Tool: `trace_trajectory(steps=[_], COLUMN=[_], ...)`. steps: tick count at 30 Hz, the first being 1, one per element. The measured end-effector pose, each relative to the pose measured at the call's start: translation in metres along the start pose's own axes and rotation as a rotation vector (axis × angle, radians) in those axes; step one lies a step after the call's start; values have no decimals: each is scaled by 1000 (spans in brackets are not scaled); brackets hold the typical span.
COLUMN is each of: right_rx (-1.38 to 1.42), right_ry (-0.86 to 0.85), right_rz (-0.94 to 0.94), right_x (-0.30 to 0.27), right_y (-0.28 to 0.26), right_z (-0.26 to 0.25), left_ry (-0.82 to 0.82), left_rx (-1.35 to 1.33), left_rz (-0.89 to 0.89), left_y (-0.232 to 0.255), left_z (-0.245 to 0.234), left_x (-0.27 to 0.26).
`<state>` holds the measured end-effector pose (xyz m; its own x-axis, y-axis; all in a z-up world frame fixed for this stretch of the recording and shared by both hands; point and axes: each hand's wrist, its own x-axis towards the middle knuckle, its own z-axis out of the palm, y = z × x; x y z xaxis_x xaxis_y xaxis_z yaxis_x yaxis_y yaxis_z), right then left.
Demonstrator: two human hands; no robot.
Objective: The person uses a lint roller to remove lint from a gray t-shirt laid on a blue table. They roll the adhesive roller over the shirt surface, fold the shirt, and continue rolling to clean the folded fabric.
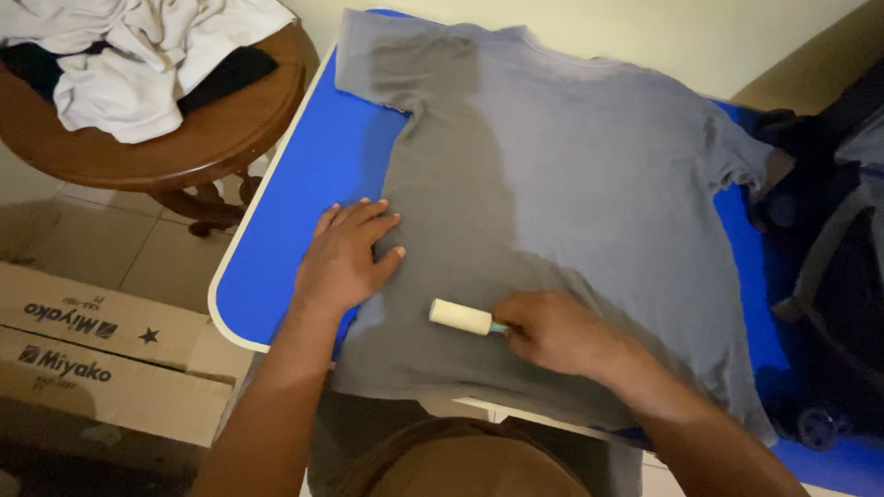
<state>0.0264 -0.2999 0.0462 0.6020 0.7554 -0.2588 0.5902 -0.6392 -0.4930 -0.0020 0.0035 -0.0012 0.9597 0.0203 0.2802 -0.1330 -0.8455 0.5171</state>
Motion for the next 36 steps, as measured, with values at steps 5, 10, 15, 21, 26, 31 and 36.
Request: trace_trajectory(steps=[5, 10, 15, 21, 26, 31, 36], right_rx=[-60, -94, -79, -59, 46, 105, 35], right_ry=[-41, 35, 92, 162, 326, 551, 788], right_rz=[159, -48, -128, 33, 244, 599, 684], right_x=[13, 24, 30, 9, -38, -95, -135], right_y=[-14, -24, -25, 1, 44, 83, 132], right_z=[3, 15, 23, 6, -12, -18, -9], left_ry=[-14, 4, -13, -112, -161, -221, -350], left_rx=[21, 25, 18, 33, 120, 13, -3], left_rz=[-8, 28, 43, 23, 158, 399, 487], left_y=[-1, -5, -13, -8, 33, 90, 133], left_z=[0, 4, 9, 3, 31, 77, 104], left_x=[1, 1, 1, 14, 20, 32, 48])
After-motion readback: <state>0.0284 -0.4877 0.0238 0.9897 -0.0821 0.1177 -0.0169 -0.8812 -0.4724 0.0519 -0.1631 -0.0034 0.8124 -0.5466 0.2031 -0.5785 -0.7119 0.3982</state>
